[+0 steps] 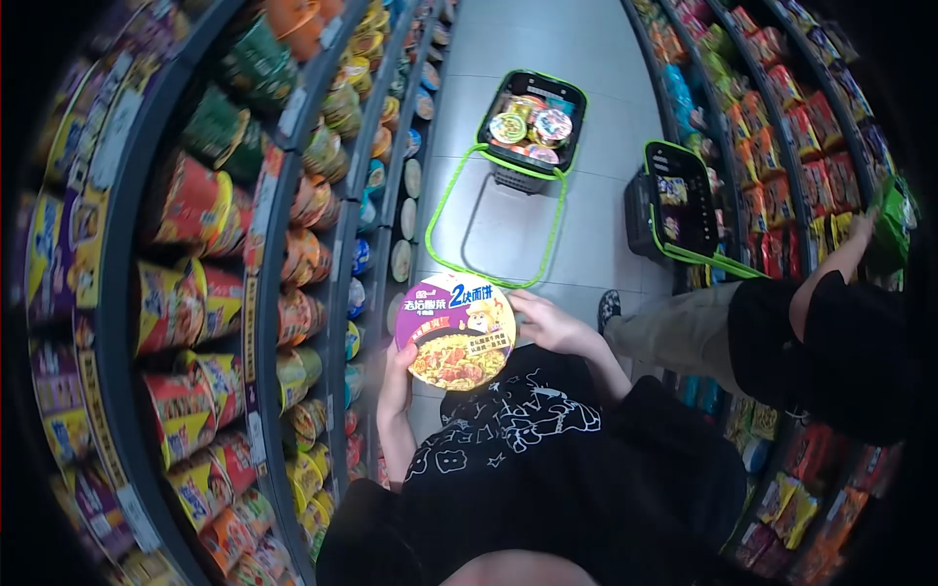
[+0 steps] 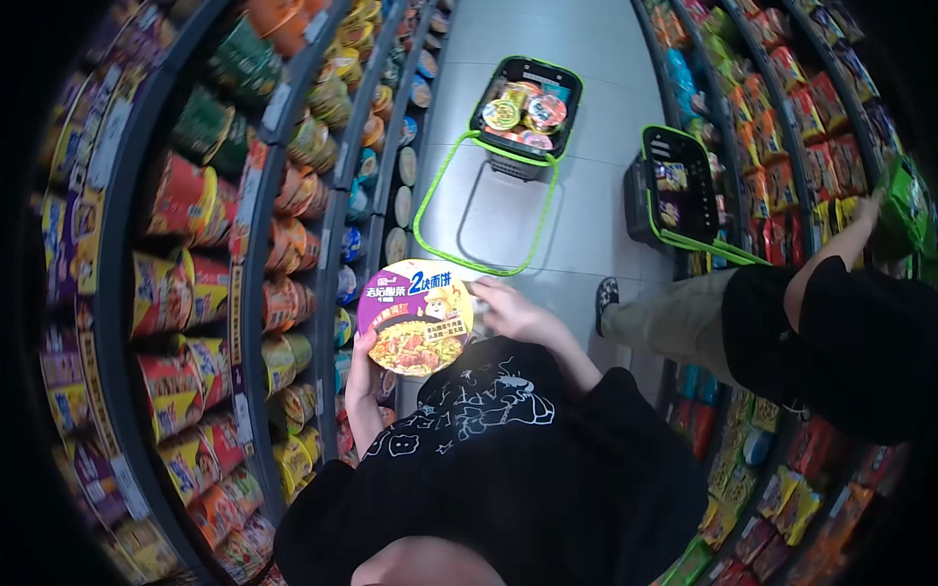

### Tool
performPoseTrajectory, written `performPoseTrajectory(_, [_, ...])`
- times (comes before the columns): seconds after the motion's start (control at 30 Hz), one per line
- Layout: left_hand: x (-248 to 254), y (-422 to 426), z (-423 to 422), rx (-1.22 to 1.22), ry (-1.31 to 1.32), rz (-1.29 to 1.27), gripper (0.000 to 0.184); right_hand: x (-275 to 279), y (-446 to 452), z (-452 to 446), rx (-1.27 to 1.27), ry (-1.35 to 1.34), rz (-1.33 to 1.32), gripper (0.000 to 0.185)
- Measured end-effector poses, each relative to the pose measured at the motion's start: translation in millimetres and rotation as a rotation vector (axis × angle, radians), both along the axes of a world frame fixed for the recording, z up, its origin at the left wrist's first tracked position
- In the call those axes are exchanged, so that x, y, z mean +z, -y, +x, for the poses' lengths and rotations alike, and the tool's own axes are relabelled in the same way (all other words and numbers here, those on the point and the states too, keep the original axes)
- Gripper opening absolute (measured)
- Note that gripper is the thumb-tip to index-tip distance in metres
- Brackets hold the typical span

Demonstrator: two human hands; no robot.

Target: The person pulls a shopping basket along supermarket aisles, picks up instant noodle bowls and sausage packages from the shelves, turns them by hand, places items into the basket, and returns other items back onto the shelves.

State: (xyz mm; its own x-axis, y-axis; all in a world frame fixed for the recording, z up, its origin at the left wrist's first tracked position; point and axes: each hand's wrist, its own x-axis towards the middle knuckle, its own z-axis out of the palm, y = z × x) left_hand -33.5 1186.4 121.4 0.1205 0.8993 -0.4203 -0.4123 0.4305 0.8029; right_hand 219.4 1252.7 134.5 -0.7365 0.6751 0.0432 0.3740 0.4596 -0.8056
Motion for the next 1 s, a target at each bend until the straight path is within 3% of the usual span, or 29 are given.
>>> performPoseTrajectory(0.07, [-1, -15, 12, -0.030, -0.048, 0.042, 0.062, -26, 2, 21, -0.274, -0.222, -0.952, 0.056])
performPoseTrajectory(0.17, [-16, -41, 35, -0.089, -0.158, 0.145, 0.066, 6, -8, 26, -0.455, -0.289, -1.148, 0.051])
performPoseTrajectory(0.23, [-7, -64, 55, -0.175, -0.175, 0.182, 0.072, 0, -19, 26, -0.429, -0.217, -1.141, 0.045])
performPoseTrajectory(0.3, [-4, -88, 74, -0.190, -0.192, 0.235, 0.074, -13, -42, 34, -0.395, -0.164, -1.127, 0.054])
performPoseTrajectory(0.43, [-32, -142, 105, -0.157, -0.213, 0.267, 0.082, -30, -114, 66, -0.327, -0.178, -1.225, 0.056])
performPoseTrajectory(0.47, [-38, -159, 117, -0.128, -0.186, 0.256, 0.084, -46, -132, 77, -0.292, -0.243, -1.225, 0.049])
performPoseTrajectory(0.53, [-50, -194, 149, -0.014, -0.152, 0.231, 0.079, -65, -174, 100, -0.222, -0.315, -1.267, 0.043])
performPoseTrajectory(0.6, [-99, -226, 177, 0.096, -0.199, 0.175, 0.075, -90, -218, 124, -0.212, -0.271, -1.273, 0.043])
performPoseTrajectory(0.67, [-101, -262, 220, 0.253, -0.222, 0.027, 0.061, -109, -255, 149, -0.201, -0.254, -1.270, 0.043])
performPoseTrajectory(0.73, [-102, -289, 249, 0.372, -0.234, -0.065, 0.055, -129, -290, 173, -0.305, -0.258, -1.338, 0.043])
performPoseTrajectory(0.77, [-111, -290, 258, 0.337, -0.294, -0.089, 0.051, -148, -307, 184, -0.274, -0.237, -1.339, 0.043])
performPoseTrajectory(0.87, [-147, -272, 270, 0.248, -0.310, -0.176, 0.045, -222, -359, 211, -0.525, -0.350, -1.399, 0.043])
performPoseTrajectory(1.0, [-173, -237, 281, 0.305, -0.441, -0.456, 0.042, -301, -469, 220, -0.817, -0.398, -1.091, 0.047])
